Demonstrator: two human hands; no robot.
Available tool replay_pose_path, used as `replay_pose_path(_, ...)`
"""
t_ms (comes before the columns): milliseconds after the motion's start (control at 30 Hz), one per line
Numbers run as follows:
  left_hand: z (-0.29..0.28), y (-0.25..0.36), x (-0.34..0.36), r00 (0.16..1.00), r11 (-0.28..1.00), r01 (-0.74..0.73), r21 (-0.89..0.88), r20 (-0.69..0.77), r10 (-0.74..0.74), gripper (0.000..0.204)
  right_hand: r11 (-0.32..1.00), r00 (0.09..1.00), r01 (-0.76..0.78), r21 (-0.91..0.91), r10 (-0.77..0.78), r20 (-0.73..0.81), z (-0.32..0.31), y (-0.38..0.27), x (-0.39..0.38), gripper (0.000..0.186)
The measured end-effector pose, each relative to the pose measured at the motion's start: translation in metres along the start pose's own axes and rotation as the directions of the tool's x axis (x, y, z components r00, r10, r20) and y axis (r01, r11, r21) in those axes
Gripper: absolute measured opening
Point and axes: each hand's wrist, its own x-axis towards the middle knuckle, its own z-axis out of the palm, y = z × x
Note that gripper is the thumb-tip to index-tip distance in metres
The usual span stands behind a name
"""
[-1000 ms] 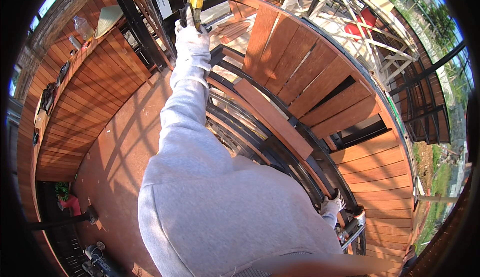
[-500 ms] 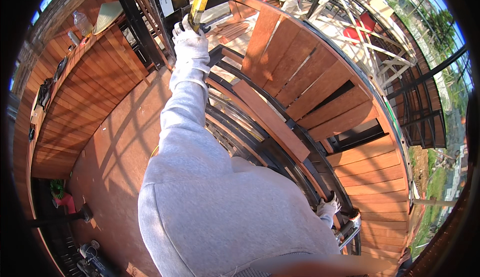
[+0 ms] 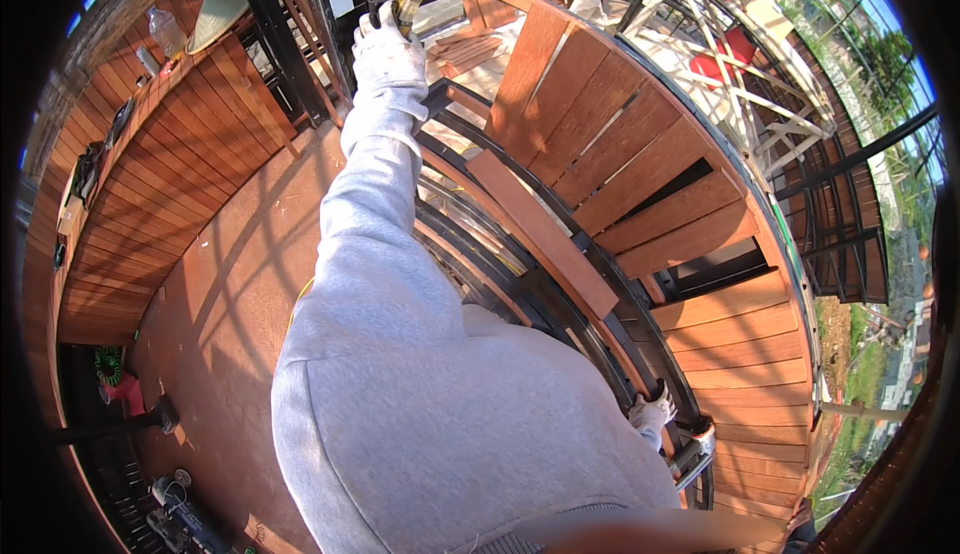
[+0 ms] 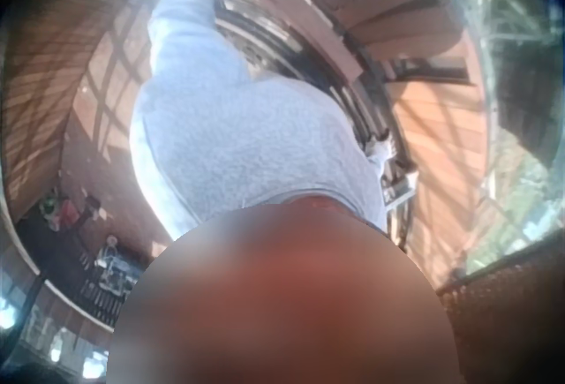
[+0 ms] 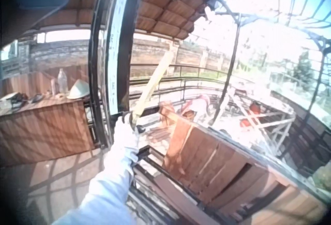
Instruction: The person installs wooden planks onto a curved wooden structure, using a spirit level to check alignment and a nail gun to secure each plank. The person repeatedly measures, positions, and fastens planks along the curved edge.
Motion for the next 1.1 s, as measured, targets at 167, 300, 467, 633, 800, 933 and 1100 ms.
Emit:
replay_pose_path(167, -0.018, -0.04, -0.02, 0.999, 0.984, -0.027, -0.177, 0.031, 0.033, 0.052, 1.0, 0.998, -0.029, -0.006, 0.029, 0.051, -0.005, -0.002, 0.0, 0.069)
replay_pose_path(300, -0.056, -0.109, -0.072, 0.976, 0.964, 0.039, -0.264, 0.218, 0.02, 0.053, 0.995, 0.988, 0.053, -0.087, -0.039, 0.151, -0.004, 0.018, 0.019, 0.072)
replay_pose_path(467, -0.102, -0.223, -0.192, 0.937, 0.959, 0.109, -0.261, 0.35, -0.011, 0.046, 0.987, 0.951, 0.059, -0.148, -0.01, 0.309, -0.002, 0.034, 0.034, 0.079)
replay_pose_path(633, -0.145, -0.328, -0.314, 0.729, 0.935, 0.332, 0.126, 0.594, -0.34, 0.029, 0.991, 0.906, 0.099, -0.089, -0.052, 0.421, 0.01, 0.063, 0.063, 0.083)
replay_pose_path(800, -0.142, -0.368, -0.434, 0.436, 0.767, 0.532, 0.358, 0.661, -0.611, 0.035, 0.984, 0.909, 0.156, -0.084, -0.11, 0.401, 0.041, 0.096, 0.082, 0.083)
replay_pose_path(933, -0.09, -0.363, -0.493, 0.43, 0.787, 0.559, 0.261, 0.72, -0.545, 0.033, 0.966, 0.953, 0.124, -0.227, -0.052, 0.299, 0.031, 0.09, 0.076, 0.075)
replay_pose_path(1100, -0.034, -0.303, -0.461, 0.106, 0.819, 0.399, 0.412, 0.867, -0.487, 0.028, 0.999, 0.917, 0.032, -0.016, -0.023, 0.397, 0.005, 0.054, 0.061, 0.058)
